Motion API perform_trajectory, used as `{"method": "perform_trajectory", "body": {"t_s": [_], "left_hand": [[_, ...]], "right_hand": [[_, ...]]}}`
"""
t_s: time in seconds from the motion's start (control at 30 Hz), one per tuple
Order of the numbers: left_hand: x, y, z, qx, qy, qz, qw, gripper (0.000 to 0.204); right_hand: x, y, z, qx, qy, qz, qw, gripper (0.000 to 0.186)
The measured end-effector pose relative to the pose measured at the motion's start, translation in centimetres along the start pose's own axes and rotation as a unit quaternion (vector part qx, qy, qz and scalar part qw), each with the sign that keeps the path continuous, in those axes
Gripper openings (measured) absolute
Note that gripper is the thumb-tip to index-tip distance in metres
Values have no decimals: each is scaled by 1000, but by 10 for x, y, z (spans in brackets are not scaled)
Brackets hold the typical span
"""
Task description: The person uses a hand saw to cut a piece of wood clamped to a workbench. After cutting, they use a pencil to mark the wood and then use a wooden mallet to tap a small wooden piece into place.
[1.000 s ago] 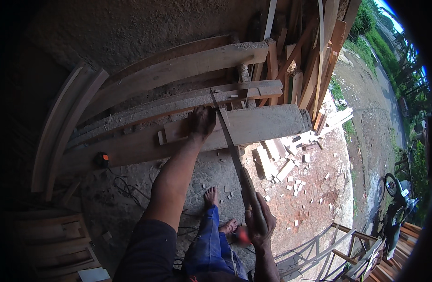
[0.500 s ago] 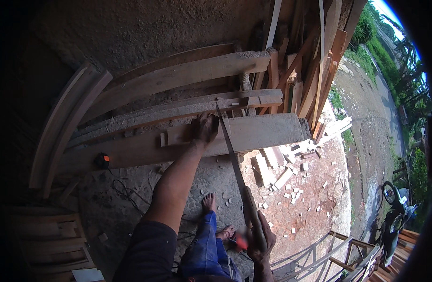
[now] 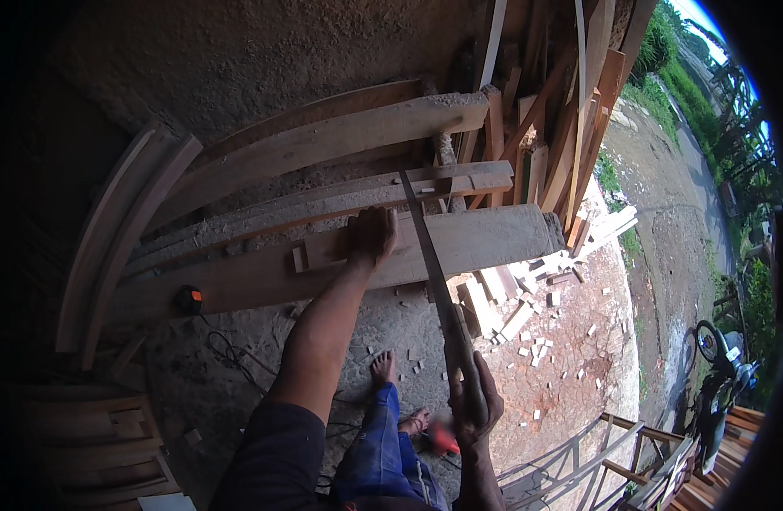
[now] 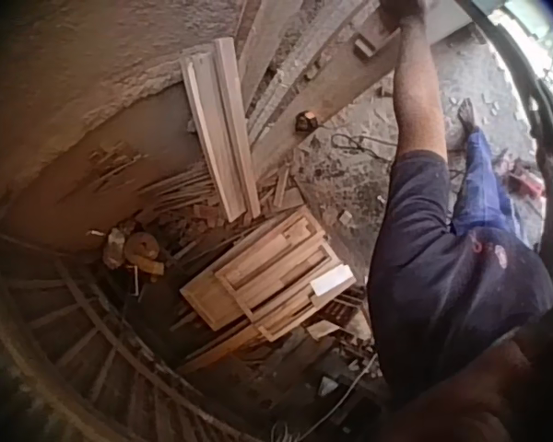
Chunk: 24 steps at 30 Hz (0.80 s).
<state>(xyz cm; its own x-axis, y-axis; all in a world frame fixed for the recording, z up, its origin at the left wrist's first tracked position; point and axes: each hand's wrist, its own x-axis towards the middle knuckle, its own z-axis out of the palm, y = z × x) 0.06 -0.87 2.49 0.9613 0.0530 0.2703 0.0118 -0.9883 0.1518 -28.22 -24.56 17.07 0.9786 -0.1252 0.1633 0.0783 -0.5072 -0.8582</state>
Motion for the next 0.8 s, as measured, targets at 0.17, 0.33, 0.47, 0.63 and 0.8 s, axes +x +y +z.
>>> {"method": "perform_trajectory", "body": {"t_s": [0.17, 0.33, 0.47, 0.63, 0.8], "left_hand": [[1, 1, -7, 75, -58, 50, 994, 26], [3, 4, -11, 47, -46, 45, 997, 20], [2, 2, -9, 45, -29, 41, 998, 21], [3, 5, -8, 12, -20, 29, 999, 20], [2, 3, -7, -24, -9, 25, 999, 20]], "right_hand": [[-2, -2, 6, 27, -22, -2, 999, 42], [3, -1, 7, 26, -38, -2, 999, 43], [7, -5, 8, 31, -32, -4, 999, 42], [10, 2, 7, 4, -25, -35, 999, 41], [8, -1, 7, 39, -43, 7, 998, 41]]}}
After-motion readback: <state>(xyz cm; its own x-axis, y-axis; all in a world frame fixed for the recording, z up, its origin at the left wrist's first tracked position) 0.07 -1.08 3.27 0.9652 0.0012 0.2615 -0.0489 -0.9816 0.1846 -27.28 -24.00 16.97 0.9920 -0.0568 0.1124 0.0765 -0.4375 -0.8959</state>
